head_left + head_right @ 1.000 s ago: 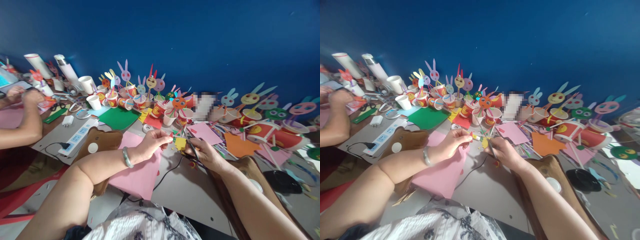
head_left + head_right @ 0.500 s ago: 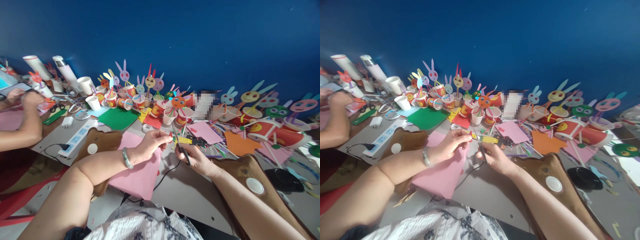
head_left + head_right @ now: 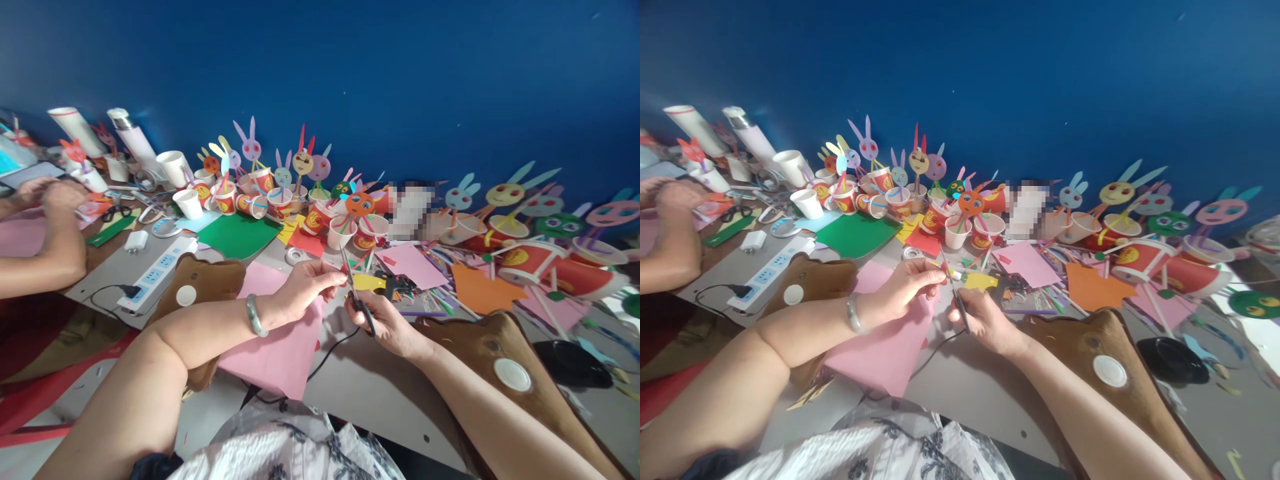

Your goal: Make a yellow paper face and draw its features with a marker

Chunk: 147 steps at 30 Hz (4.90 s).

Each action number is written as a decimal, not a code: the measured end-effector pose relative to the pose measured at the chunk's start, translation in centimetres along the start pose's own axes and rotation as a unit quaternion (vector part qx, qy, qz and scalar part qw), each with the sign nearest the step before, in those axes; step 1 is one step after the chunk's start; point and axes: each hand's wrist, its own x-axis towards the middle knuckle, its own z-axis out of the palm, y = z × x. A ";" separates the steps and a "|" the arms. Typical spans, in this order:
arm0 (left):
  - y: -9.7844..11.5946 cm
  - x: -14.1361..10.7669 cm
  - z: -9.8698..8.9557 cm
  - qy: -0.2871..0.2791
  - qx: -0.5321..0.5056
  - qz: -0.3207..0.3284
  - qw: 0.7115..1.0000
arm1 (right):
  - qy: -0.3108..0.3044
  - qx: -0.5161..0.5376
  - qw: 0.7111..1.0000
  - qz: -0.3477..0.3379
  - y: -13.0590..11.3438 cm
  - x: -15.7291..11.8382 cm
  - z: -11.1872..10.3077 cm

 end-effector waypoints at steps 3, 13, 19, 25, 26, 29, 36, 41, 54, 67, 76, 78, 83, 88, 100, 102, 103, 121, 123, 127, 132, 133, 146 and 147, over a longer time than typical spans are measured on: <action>0.0 0.0 0.0 0.001 0.002 0.000 1.000 | -0.005 0.007 1.000 0.000 0.1 0.0 0.1; 0.4 -0.3 0.1 -0.005 0.003 0.000 1.000 | 0.005 -0.008 1.000 0.002 0.4 0.1 0.2; 0.4 -0.3 0.2 -0.004 0.007 0.006 1.000 | 0.007 -0.011 1.000 -0.002 0.5 0.1 0.2; 0.5 -0.4 0.2 -0.001 0.008 0.000 1.000 | 0.007 -0.012 1.000 0.003 0.7 0.0 0.2; 0.5 -0.4 0.2 -0.001 0.007 0.000 1.000 | 0.008 -0.011 1.000 0.003 0.8 0.0 0.2; 0.4 -0.3 0.2 -0.002 0.004 0.003 1.000 | 0.017 -0.015 1.000 0.002 1.0 0.0 0.4; -0.1 -0.1 0.1 0.002 -0.020 0.006 1.000 | 0.097 0.021 0.995 0.027 0.7 -0.1 0.5; -0.7 -0.2 0.4 0.011 -0.020 -0.001 1.000 | 0.147 0.107 0.982 0.050 0.2 -0.1 0.7; -2.2 -0.3 0.9 0.012 -0.053 -0.047 0.997 | 0.172 0.230 0.956 0.063 1.5 -0.3 2.4; -0.3 0.1 0.4 0.037 -0.002 -0.049 0.998 | 0.154 0.291 0.938 0.107 0.1 -0.1 2.2; -0.4 0.1 0.3 -0.001 0.002 -0.113 0.994 | 0.170 0.300 0.932 0.111 1.1 0.0 2.4; -0.5 0.0 0.3 -0.025 0.010 -0.112 0.993 | 0.172 0.298 0.933 0.107 1.4 -0.1 2.4; -0.8 -0.1 0.4 -0.046 0.031 -0.081 0.995 | 0.169 0.287 0.938 0.091 1.9 -0.2 2.5; -1.0 -0.1 0.4 -0.027 0.026 -0.063 0.997 | 0.189 0.277 0.937 0.096 1.9 -0.2 2.6; -1.5 2.2 -1.4 0.004 0.055 -0.040 0.998 | 0.228 -0.112 0.964 -0.075 -0.1 0.3 -1.1; -1.8 2.6 -1.9 -0.005 0.074 -0.037 0.997 | 0.207 -0.165 0.961 -0.082 -0.7 0.3 -2.6; -1.9 2.7 -2.0 -0.011 0.086 -0.035 0.996 | 0.192 -0.195 0.959 -0.069 -1.0 0.3 -3.3; -3.4 2.2 -2.0 -0.138 0.394 0.020 0.908 | 0.145 -0.454 0.840 0.260 3.0 -4.1 -6.9; -3.8 2.3 -2.1 -0.131 0.423 0.032 0.896 | 0.165 -0.445 0.836 0.276 2.8 -4.1 -7.0; -4.1 2.6 -2.2 -0.133 0.461 0.050 0.876 | 0.191 -0.426 0.830 0.305 2.1 -4.0 -7.4; -4.2 2.6 -2.2 -0.153 0.483 0.064 0.860 | 0.204 -0.431 0.816 0.326 1.8 -4.9 -7.8; -4.3 2.7 -2.2 -0.155 0.487 0.068 0.857 | 0.203 -0.432 0.814 0.331 1.8 -5.1 -7.9; -6.0 3.5 -2.7 -0.142 0.545 0.139 0.814 | 0.196 -0.411 0.810 0.370 3.1 -6.2 -8.8; -6.0 3.5 -2.7 -0.142 0.549 0.143 0.811 | 0.197 -0.405 0.812 0.371 3.3 -6.3 -8.9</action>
